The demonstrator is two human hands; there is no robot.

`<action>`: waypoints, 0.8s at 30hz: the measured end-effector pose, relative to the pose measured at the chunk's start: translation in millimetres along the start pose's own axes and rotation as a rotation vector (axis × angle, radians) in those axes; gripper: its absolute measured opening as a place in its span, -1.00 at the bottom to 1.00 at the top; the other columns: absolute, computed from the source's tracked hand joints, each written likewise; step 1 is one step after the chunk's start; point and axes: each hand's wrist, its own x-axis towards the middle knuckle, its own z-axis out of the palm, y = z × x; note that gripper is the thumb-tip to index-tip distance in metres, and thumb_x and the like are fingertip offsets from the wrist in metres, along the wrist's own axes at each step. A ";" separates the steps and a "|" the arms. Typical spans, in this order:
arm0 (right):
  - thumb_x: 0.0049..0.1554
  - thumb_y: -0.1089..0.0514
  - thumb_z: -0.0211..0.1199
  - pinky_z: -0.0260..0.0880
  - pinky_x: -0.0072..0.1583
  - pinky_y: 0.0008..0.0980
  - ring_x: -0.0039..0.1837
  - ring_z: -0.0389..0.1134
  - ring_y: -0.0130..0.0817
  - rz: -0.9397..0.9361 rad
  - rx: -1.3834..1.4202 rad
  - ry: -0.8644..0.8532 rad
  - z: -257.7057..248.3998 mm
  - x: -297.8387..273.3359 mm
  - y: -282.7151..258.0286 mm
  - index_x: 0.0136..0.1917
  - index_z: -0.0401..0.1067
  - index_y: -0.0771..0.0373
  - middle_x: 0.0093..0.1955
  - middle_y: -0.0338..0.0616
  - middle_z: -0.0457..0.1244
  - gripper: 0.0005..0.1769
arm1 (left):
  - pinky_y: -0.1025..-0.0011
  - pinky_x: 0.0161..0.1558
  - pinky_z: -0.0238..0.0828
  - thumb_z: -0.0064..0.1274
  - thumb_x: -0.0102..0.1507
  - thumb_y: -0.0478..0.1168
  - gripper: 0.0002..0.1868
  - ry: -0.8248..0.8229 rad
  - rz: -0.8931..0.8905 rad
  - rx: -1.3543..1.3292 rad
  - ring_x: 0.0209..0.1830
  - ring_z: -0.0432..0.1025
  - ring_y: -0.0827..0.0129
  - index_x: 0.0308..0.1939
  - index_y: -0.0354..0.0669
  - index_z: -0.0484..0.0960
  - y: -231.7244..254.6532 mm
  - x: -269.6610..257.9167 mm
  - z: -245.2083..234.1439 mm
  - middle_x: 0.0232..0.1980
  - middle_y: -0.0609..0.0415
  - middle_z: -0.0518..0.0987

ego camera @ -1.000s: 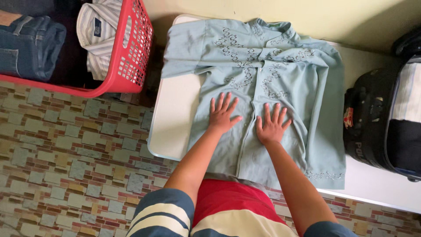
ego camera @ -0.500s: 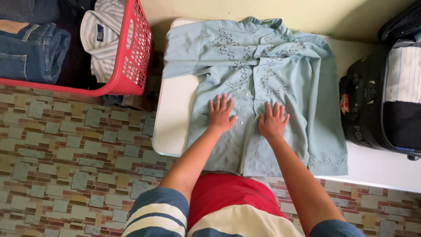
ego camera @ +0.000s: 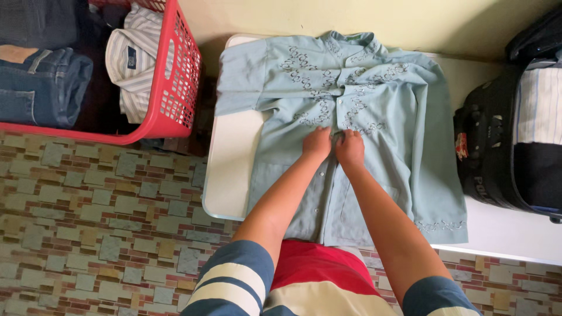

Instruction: The person places a folded garment into an open suitcase, removes a light blue shirt from a red basket, spreads it on a white table, and folds the shirt into a rectangular shape by hand.

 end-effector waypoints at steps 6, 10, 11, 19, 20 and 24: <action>0.16 0.19 0.26 0.39 0.08 -0.06 0.01 0.37 0.06 -0.080 0.119 0.011 4.1 6.7 28.9 -0.11 0.51 0.31 -0.12 0.08 0.36 -0.87 | 0.02 -0.11 0.47 0.02 0.28 -0.23 -0.90 0.079 0.126 0.029 -0.11 0.53 -0.06 -0.21 -0.12 0.62 -3.7 -2.4 -2.0 -0.13 -0.07 0.59; 0.24 0.10 0.25 0.40 0.05 -0.33 -0.06 0.42 -0.28 0.265 0.392 -0.078 -9.0 -1.1 18.4 0.01 0.49 0.33 -0.12 -0.04 0.39 -0.77 | 0.12 -0.15 0.50 0.13 0.23 -0.26 -0.90 0.281 0.214 -0.221 -0.16 0.53 -0.01 -0.20 -0.14 0.69 8.5 -13.2 -22.5 -0.18 -0.06 0.61; 0.25 0.10 0.23 0.38 0.04 -0.37 -0.05 0.39 -0.35 0.316 0.527 -0.124 -13.0 -1.8 17.0 0.05 0.48 0.34 -0.09 -0.08 0.38 -0.76 | 0.15 -0.15 0.51 0.15 0.23 -0.27 -0.88 0.328 0.211 -0.307 -0.17 0.54 0.01 -0.17 -0.13 0.72 12.5 -17.6 -25.0 -0.19 -0.04 0.62; 0.27 0.17 0.20 0.34 0.08 -0.53 0.02 0.33 -0.59 0.381 0.890 -0.293 -27.4 -3.8 9.7 0.21 0.46 0.41 0.01 -0.26 0.37 -0.69 | 0.42 -0.16 0.51 0.20 0.26 -0.23 -0.87 0.217 -0.045 -0.695 -0.25 0.58 0.32 -0.13 -0.13 0.75 23.6 -33.0 -26.1 -0.18 0.03 0.68; 0.27 0.18 0.21 0.33 0.06 -0.53 0.00 0.31 -0.58 0.381 0.860 -0.283 -28.1 -4.5 8.4 0.20 0.47 0.41 -0.02 -0.25 0.37 -0.69 | 0.42 -0.15 0.52 0.20 0.27 -0.23 -0.87 0.222 -0.049 -0.708 -0.25 0.58 0.31 -0.14 -0.13 0.76 23.7 -33.3 -26.1 -0.18 0.03 0.68; 0.26 0.19 0.21 0.33 0.02 -0.52 -0.05 0.30 -0.58 0.378 0.784 -0.276 -29.6 -6.1 1.7 0.19 0.48 0.40 -0.07 -0.25 0.36 -0.71 | 0.43 -0.16 0.51 0.20 0.27 -0.23 -0.85 0.166 -0.103 -0.777 -0.26 0.58 0.37 -0.11 -0.16 0.76 23.3 -36.0 -27.7 -0.21 0.05 0.70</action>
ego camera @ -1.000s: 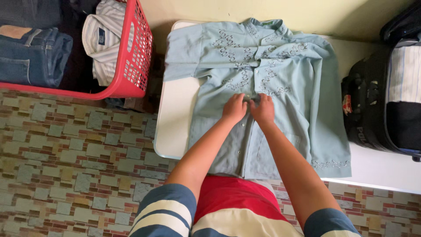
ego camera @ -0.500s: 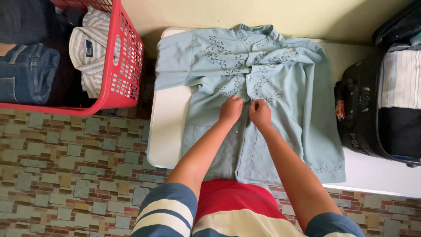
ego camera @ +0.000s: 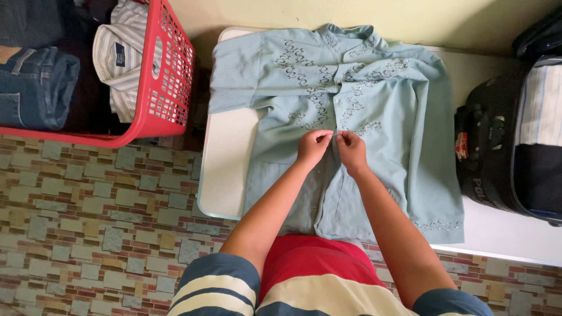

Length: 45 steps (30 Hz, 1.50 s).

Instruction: The person places a folded garment into an open suitcase, removes a light blue shirt from a red basket, spreads it on a white table, and folds the shirt into a rectangular shape by hand.

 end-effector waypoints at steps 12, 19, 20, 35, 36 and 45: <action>0.28 0.21 0.14 0.18 -0.20 -0.50 -0.23 0.18 -0.58 0.133 0.127 -0.059 -3.6 0.0 -0.3 0.13 0.47 0.30 -0.17 -0.30 0.31 -0.80 | 0.47 -0.21 0.53 0.19 0.28 -0.23 -0.78 -0.134 -0.172 -0.125 -0.30 0.60 0.48 -0.05 -0.28 0.72 -19.7 14.5 5.2 -0.23 0.04 0.73; 0.23 0.23 0.27 0.39 -0.09 -0.53 -0.14 0.35 -0.57 0.087 0.145 -0.088 -4.9 0.5 -5.8 0.10 0.48 0.34 -0.12 -0.24 0.37 -0.81 | 0.45 -0.13 0.54 0.18 0.26 -0.30 -0.77 -0.177 -0.055 -0.043 -0.22 0.60 0.42 -0.02 -0.29 0.65 -42.0 21.8 7.9 -0.13 0.00 0.72; 0.22 0.22 0.29 0.40 -0.09 -0.53 -0.14 0.36 -0.57 0.081 0.123 -0.091 -4.5 1.1 -9.3 0.10 0.49 0.35 -0.12 -0.24 0.38 -0.80 | 0.44 -0.12 0.53 0.18 0.25 -0.32 -0.76 -0.179 -0.044 -0.014 -0.21 0.59 0.41 -0.02 -0.29 0.63 -41.9 23.1 6.3 -0.12 0.00 0.71; 0.14 0.10 0.37 0.45 -0.02 -0.43 -0.16 0.44 -0.49 -0.143 -0.346 0.048 3.9 -19.8 -42.8 -0.03 0.58 0.34 -0.18 -0.12 0.44 -0.75 | 0.42 -0.13 0.54 0.19 0.27 -0.14 -0.74 -0.078 -0.079 0.056 -0.19 0.66 0.33 -0.11 -0.28 0.67 -9.4 17.4 1.2 -0.17 -0.04 0.75; 0.15 0.10 0.36 0.44 -0.02 -0.43 -0.15 0.44 -0.48 -0.126 -0.339 0.032 2.6 -20.1 -40.2 -0.03 0.58 0.34 -0.18 -0.12 0.44 -0.75 | 0.42 -0.14 0.54 0.19 0.27 -0.15 -0.75 -0.078 -0.068 0.064 -0.19 0.66 0.32 -0.12 -0.27 0.67 -10.0 15.8 1.7 -0.17 -0.05 0.75; 0.21 0.17 0.25 0.31 -0.11 -0.46 -0.15 0.34 -0.46 0.289 0.342 -0.218 -10.8 5.9 -5.8 0.01 0.52 0.37 -0.16 -0.22 0.36 -0.79 | 0.26 -0.21 0.50 0.14 0.31 -0.23 -0.83 -0.063 0.158 0.239 -0.26 0.59 0.08 -0.07 -0.22 0.63 -7.0 13.4 -1.4 -0.22 -0.09 0.69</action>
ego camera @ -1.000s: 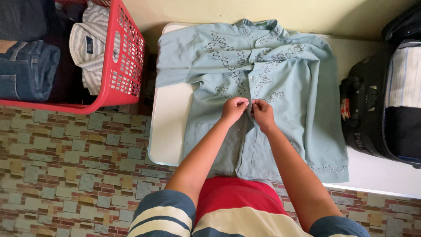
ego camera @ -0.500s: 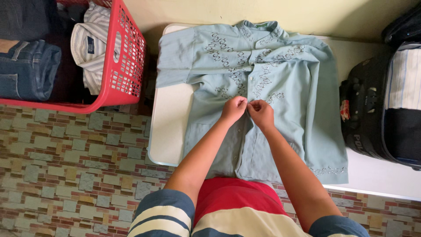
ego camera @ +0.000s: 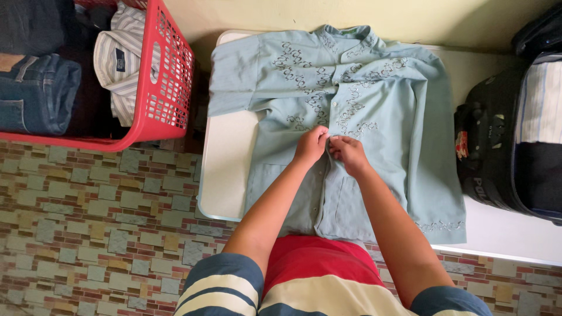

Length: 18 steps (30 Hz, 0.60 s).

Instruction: The person places a folded garment into an open suitcase, removes a light blue shirt from a red basket, spreads it on a white table, and folds the shirt into a rectangular shape by hand.

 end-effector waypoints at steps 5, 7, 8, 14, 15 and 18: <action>0.17 0.16 0.23 0.42 -0.07 -0.43 -0.11 0.40 -0.41 -0.096 -0.232 0.087 -5.3 -2.3 5.2 0.09 0.48 0.34 -0.13 -0.20 0.40 -0.74 | 0.21 -0.17 0.49 0.12 0.27 -0.31 -0.75 -0.010 0.060 0.042 -0.20 0.55 0.04 0.03 -0.22 0.56 10.0 -12.8 -5.5 -0.14 -0.10 0.63; 0.17 0.11 0.23 0.43 -0.07 -0.38 -0.11 0.39 -0.37 -0.229 -0.481 0.174 -4.3 -13.7 8.9 0.14 0.50 0.33 -0.12 -0.14 0.40 -0.67 | 0.19 -0.15 0.48 0.08 0.26 -0.34 -0.77 0.006 0.048 0.058 -0.16 0.55 0.02 0.01 -0.22 0.56 10.4 -28.3 -12.2 -0.11 -0.10 0.63; 0.16 0.08 0.25 0.43 -0.04 -0.34 -0.09 0.42 -0.32 -0.257 -0.618 0.187 -4.9 -21.0 8.9 0.12 0.52 0.32 -0.11 -0.10 0.41 -0.67 | 0.17 -0.14 0.48 0.06 0.25 -0.36 -0.77 0.013 0.043 0.065 -0.15 0.55 0.01 0.00 -0.23 0.55 9.7 -35.8 -15.1 -0.10 -0.09 0.62; -0.11 -0.12 0.56 0.42 -0.01 -0.12 -0.07 0.42 0.02 -0.267 -1.175 0.142 1.1 -66.4 20.6 0.07 0.45 0.37 -0.15 0.13 0.38 -0.34 | 0.09 -0.13 0.46 0.14 0.14 -0.35 -0.79 -0.281 0.044 0.173 -0.13 0.52 -0.05 -0.14 -0.20 0.58 -5.1 -75.9 -28.7 -0.14 -0.12 0.60; -0.15 -0.15 0.60 0.41 -0.02 -0.09 -0.06 0.41 0.08 -0.348 -1.212 0.196 4.7 -71.4 33.3 0.05 0.44 0.40 -0.15 0.18 0.37 -0.28 | 0.07 -0.13 0.45 0.15 0.13 -0.34 -0.81 -0.274 0.093 0.228 -0.13 0.50 -0.08 -0.18 -0.21 0.58 -7.0 -81.4 -28.9 -0.15 -0.14 0.58; -0.09 -0.03 0.50 0.41 0.00 -0.07 -0.05 0.41 0.08 -0.464 -1.176 0.337 2.8 -71.1 72.7 0.08 0.42 0.39 -0.17 0.13 0.37 -0.40 | 0.01 -0.13 0.40 0.15 0.13 -0.35 -0.89 -0.263 0.209 0.354 -0.11 0.46 -0.12 -0.28 -0.20 0.57 -11.2 -93.2 -22.9 -0.19 -0.16 0.53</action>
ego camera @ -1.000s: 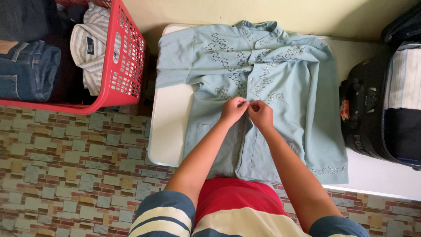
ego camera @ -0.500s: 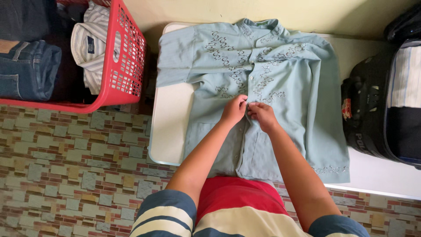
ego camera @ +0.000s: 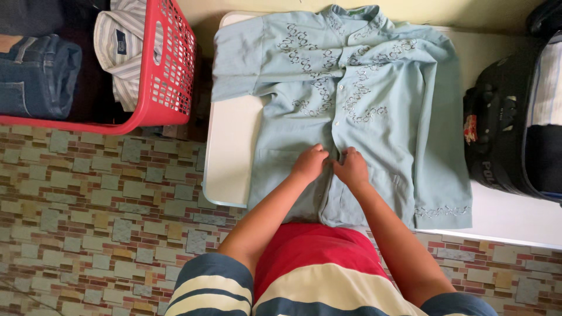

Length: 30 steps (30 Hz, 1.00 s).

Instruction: The person places a folded garment into an open suitcase, removes a light blue shirt from a red basket, spreads it on a white table, and folds the shirt into a rectangular shape by hand.

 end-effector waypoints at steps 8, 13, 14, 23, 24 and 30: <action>0.04 0.08 0.39 0.41 0.00 -0.23 -0.10 0.45 -0.15 0.417 0.280 0.092 2.6 -18.3 -0.3 -0.02 0.55 0.39 -0.15 0.03 0.43 -0.65 | 0.10 -0.19 0.45 0.21 0.15 -0.29 -0.90 0.027 -0.169 -0.193 -0.22 0.52 -0.02 -0.28 -0.19 0.65 -5.8 -7.2 5.6 -0.21 -0.08 0.61; 0.15 0.14 0.34 0.41 0.03 -0.41 -0.03 0.41 -0.45 0.429 0.633 0.137 -23.8 -21.5 -9.1 0.19 0.51 0.45 -0.01 -0.06 0.44 -0.59 | 0.32 -0.18 0.52 0.21 0.21 -0.26 -0.86 -0.022 -0.292 -0.411 -0.26 0.61 0.28 -0.17 -0.18 0.73 -16.7 -4.0 7.6 -0.21 0.01 0.72; 0.16 0.16 0.34 0.41 0.04 -0.42 -0.02 0.41 -0.44 0.425 0.675 0.071 -24.3 -21.3 -7.9 0.20 0.50 0.46 0.00 -0.07 0.43 -0.60 | 0.36 -0.17 0.53 0.20 0.23 -0.25 -0.85 -0.027 -0.302 -0.457 -0.25 0.62 0.33 -0.15 -0.17 0.74 -17.8 -4.5 9.1 -0.19 0.03 0.74; 0.12 0.25 0.35 0.44 0.05 -0.41 0.00 0.41 -0.43 0.419 0.790 -0.110 0.3 -17.8 -8.0 0.23 0.48 0.46 0.02 -0.10 0.41 -0.58 | 0.46 -0.27 0.53 0.18 0.25 -0.29 -0.83 -0.073 -0.374 -0.749 -0.36 0.58 0.49 -0.11 -0.28 0.71 -10.9 -5.9 8.8 -0.26 0.07 0.73; 0.13 0.25 0.35 0.44 0.03 -0.40 -0.02 0.41 -0.43 0.427 0.801 -0.107 1.9 -17.9 -9.9 0.22 0.49 0.46 0.01 -0.09 0.41 -0.59 | 0.47 -0.27 0.53 0.19 0.25 -0.29 -0.82 -0.075 -0.377 -0.732 -0.36 0.58 0.49 -0.11 -0.29 0.71 -9.8 -6.2 8.7 -0.26 0.07 0.73; 0.14 0.28 0.32 0.44 0.01 -0.41 -0.06 0.40 -0.42 0.404 0.862 -0.098 3.7 -21.5 -10.2 0.22 0.49 0.47 -0.01 -0.08 0.41 -0.62 | 0.45 -0.25 0.52 0.21 0.22 -0.28 -0.82 -0.078 -0.358 -0.638 -0.35 0.59 0.45 -0.13 -0.27 0.73 -2.5 -4.5 -1.7 -0.29 0.04 0.73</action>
